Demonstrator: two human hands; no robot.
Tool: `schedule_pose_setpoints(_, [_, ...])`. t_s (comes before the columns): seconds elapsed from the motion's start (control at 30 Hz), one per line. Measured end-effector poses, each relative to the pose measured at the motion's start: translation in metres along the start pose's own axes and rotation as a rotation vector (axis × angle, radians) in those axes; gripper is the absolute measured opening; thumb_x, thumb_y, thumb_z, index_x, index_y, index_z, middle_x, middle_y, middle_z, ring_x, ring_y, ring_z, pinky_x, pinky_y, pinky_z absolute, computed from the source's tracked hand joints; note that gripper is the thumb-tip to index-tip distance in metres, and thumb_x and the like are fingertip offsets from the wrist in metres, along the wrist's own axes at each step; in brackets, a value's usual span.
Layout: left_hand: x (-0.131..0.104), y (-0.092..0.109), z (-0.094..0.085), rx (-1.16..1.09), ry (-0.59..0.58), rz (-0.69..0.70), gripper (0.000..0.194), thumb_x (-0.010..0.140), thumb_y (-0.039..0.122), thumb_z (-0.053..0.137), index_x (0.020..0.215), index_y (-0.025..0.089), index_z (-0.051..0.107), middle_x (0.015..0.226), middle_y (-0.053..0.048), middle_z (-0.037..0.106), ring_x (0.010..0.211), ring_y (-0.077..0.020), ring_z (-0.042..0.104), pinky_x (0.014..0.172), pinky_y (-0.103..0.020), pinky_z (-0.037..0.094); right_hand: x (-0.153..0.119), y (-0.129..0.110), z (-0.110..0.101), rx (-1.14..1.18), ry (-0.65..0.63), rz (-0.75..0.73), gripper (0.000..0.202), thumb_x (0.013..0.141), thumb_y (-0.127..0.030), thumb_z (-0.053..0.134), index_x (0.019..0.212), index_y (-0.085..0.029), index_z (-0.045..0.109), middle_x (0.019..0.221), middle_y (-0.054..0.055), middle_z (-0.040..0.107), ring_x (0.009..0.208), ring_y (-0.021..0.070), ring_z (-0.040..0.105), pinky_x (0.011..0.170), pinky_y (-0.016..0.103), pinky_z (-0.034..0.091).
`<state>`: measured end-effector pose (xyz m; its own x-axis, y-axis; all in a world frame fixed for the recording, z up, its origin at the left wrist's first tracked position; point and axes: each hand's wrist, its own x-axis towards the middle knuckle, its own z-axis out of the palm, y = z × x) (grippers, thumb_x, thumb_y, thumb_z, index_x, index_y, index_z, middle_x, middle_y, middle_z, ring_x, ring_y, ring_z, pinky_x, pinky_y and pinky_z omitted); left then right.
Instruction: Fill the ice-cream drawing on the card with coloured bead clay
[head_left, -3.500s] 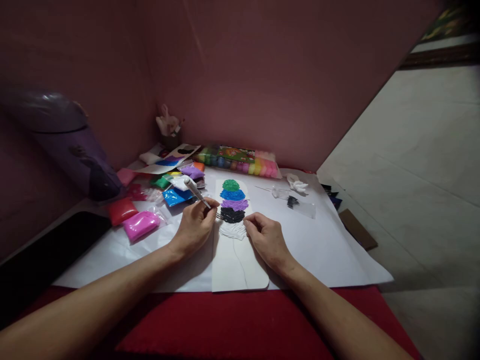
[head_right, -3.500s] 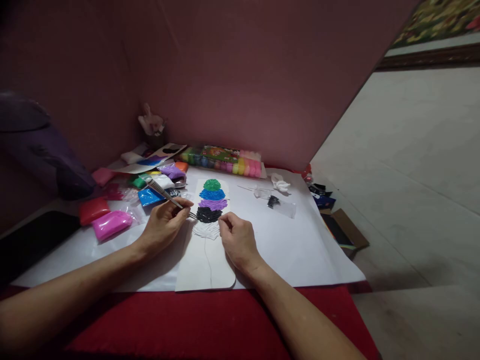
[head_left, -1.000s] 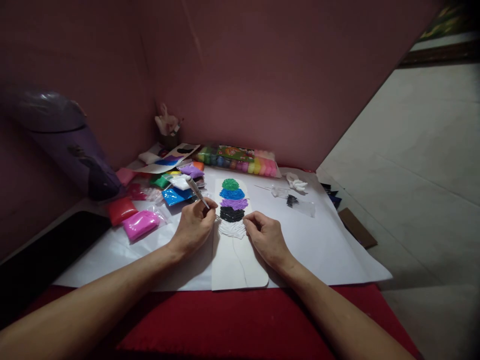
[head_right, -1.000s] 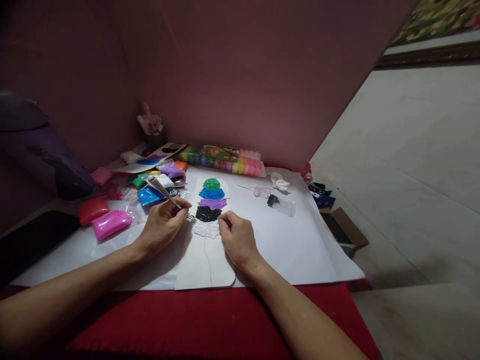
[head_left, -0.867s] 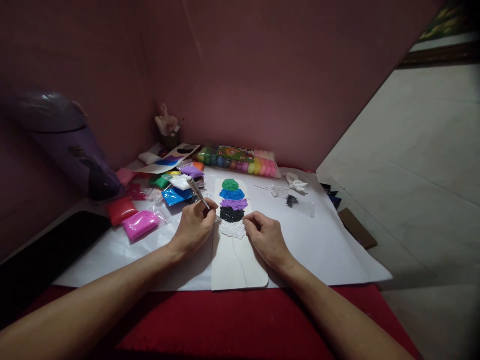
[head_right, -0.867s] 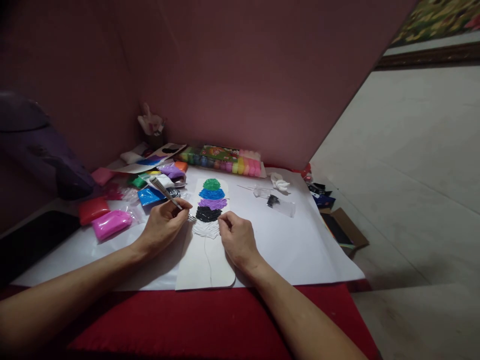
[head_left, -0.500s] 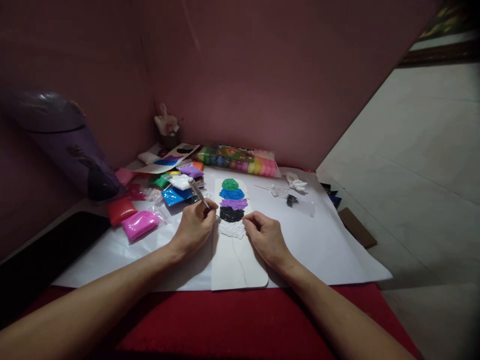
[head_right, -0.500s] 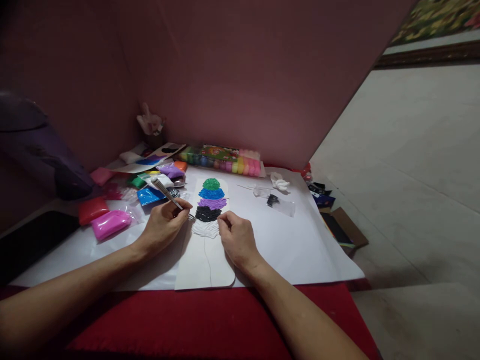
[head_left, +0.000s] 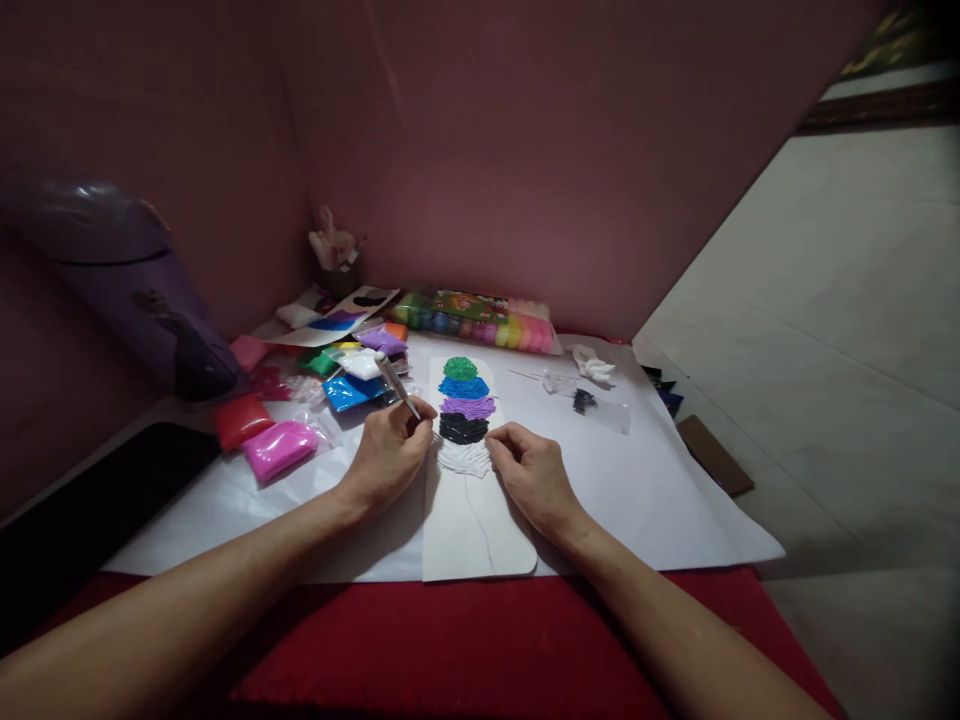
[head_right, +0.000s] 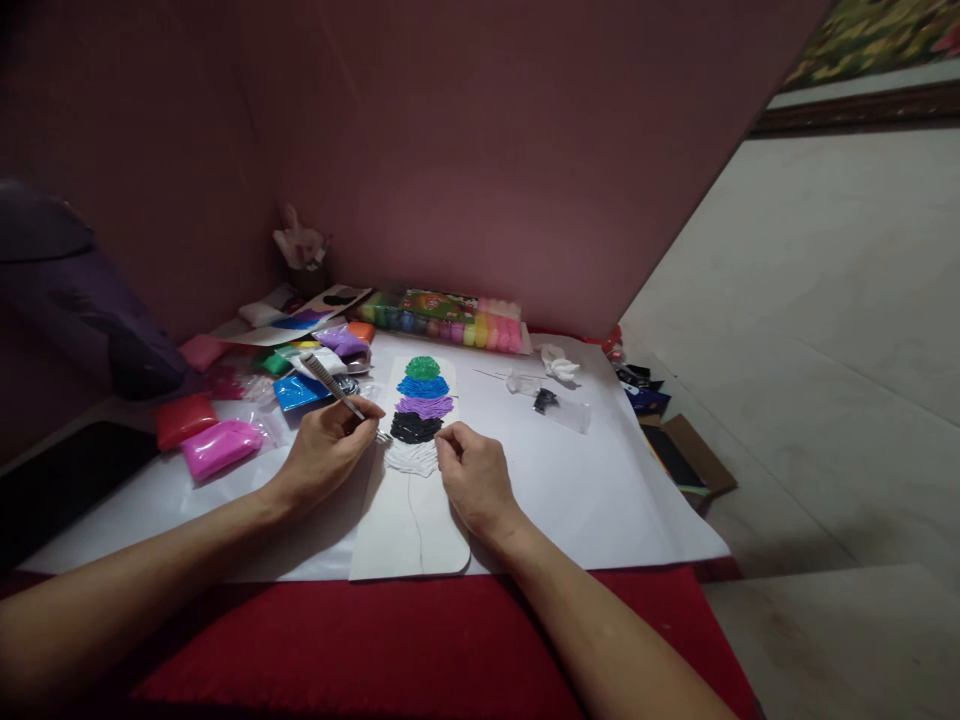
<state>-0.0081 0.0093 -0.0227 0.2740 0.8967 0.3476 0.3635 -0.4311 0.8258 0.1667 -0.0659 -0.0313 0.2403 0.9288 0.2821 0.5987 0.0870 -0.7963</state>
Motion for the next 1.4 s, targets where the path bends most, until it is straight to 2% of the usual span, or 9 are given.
schedule_pose_setpoints(0.17, [0.0014,-0.0025,0.0010,0.038,-0.026,0.022,0.013,0.080,0.015,0.051,0.080,0.017,0.064,0.069,0.000,0.064,0.062,-0.0131,0.057,0.061,-0.028,0.043,-0.0002,-0.0011,0.0002,-0.009,0.003,0.002,0.018,0.085,-0.021,0.051,0.076,-0.019,0.067,0.064,0.000,0.064,0.060,0.0139,0.056,0.061,0.026,0.041])
schedule_pose_setpoints(0.43, [0.0025,-0.0024,-0.0005,0.039,-0.006,-0.024,0.013,0.080,0.016,0.051,0.083,0.017,0.063,0.075,-0.003,0.067,0.069,-0.0152,0.061,0.066,-0.029,0.045,-0.0004,0.0014,0.0002,-0.005,0.003,-0.005,0.018,0.085,-0.021,0.051,0.075,-0.019,0.066,0.064,-0.001,0.063,0.059,0.0138,0.055,0.061,0.026,0.040])
schedule_pose_setpoints(0.63, [0.0022,-0.0024,0.0006,0.027,0.037,-0.019,0.014,0.079,0.016,0.051,0.083,0.016,0.064,0.074,-0.003,0.066,0.066,-0.0141,0.059,0.063,-0.029,0.044,-0.0001,0.0020,0.0004,-0.004,0.007,-0.013,0.018,0.084,-0.020,0.051,0.075,-0.019,0.067,0.064,-0.001,0.064,0.059,0.0139,0.056,0.061,0.026,0.040])
schedule_pose_setpoints(0.9, [0.0006,-0.0032,0.0004,0.028,0.027,-0.011,0.014,0.080,0.018,0.051,0.084,0.017,0.064,0.072,-0.002,0.065,0.063,-0.0134,0.057,0.060,-0.028,0.043,0.0000,0.0010,0.0001,-0.008,-0.002,-0.014,0.018,0.084,-0.020,0.051,0.076,-0.019,0.067,0.064,-0.001,0.064,0.059,0.0137,0.056,0.060,0.026,0.040])
schedule_pose_setpoints(1.4, [0.0013,-0.0029,0.0003,0.047,-0.004,-0.016,0.014,0.080,0.019,0.052,0.083,0.017,0.065,0.077,-0.003,0.068,0.070,-0.0153,0.060,0.066,-0.029,0.044,0.0002,0.0006,-0.0004,-0.012,-0.008,-0.015,0.018,0.084,-0.020,0.050,0.075,-0.019,0.067,0.064,-0.001,0.063,0.060,0.0141,0.056,0.061,0.026,0.040])
